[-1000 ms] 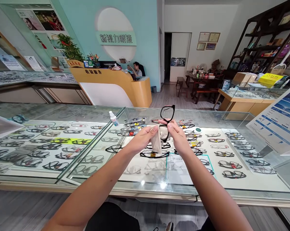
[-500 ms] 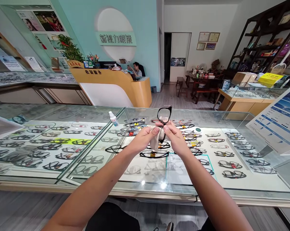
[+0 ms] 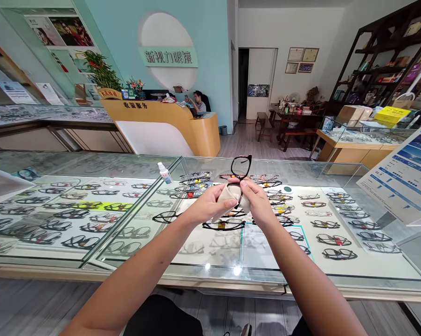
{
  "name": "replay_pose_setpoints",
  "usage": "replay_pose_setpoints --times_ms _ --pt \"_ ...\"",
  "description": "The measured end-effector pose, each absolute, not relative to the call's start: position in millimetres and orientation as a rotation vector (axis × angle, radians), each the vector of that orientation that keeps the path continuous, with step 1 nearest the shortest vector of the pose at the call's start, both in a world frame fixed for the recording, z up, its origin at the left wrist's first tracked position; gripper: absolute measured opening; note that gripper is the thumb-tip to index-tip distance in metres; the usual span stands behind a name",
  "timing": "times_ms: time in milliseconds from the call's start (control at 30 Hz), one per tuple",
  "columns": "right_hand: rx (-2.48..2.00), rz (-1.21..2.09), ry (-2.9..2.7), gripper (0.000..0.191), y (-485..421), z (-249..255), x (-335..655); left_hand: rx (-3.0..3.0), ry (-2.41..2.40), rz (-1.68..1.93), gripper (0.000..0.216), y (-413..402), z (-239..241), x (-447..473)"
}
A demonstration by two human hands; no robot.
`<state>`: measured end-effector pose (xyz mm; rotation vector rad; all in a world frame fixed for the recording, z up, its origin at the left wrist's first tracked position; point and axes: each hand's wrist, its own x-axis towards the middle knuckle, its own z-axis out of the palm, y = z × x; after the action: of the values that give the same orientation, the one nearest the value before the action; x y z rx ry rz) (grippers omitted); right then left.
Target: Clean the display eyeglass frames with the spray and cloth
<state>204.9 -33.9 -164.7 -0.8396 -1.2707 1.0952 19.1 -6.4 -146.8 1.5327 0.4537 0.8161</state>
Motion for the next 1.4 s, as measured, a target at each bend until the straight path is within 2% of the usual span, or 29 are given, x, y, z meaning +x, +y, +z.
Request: replay_pose_setpoints --times_ms 167,400,567,767,967,1067,1233,1400 --pt "-0.873 1.072 -1.276 0.047 -32.8 -169.4 200.8 1.487 0.512 0.928 0.070 -8.3 -156.0 28.5" --pt "-0.901 1.024 -1.376 0.054 -37.0 -174.1 191.9 1.393 0.570 1.118 0.059 -12.3 -160.8 35.4" --pt "-0.829 0.995 -1.436 0.050 -39.4 -170.9 189.1 1.402 0.642 1.213 0.052 -13.2 -159.1 35.3" --pt "-0.794 1.006 -1.318 0.042 -33.1 -170.5 196.3 1.474 0.590 1.072 0.062 -4.3 -157.7 32.0" --pt "-0.804 1.157 -1.178 0.043 -34.7 -161.9 201.9 1.513 0.471 0.841 0.054 0.2 -154.3 19.5" --pt "-0.800 1.170 -1.122 0.044 -35.4 -158.6 200.4 1.572 0.474 0.782 0.058 -1.0 -151.8 14.9" --pt "-0.798 1.164 -1.106 0.042 -32.6 -162.7 199.5 1.597 0.441 0.785 0.071 -1.7 -155.3 18.5" --pt "-0.837 1.118 -1.207 0.047 -29.7 -172.5 198.7 1.511 0.508 0.931 0.068 -5.4 -159.9 28.9"
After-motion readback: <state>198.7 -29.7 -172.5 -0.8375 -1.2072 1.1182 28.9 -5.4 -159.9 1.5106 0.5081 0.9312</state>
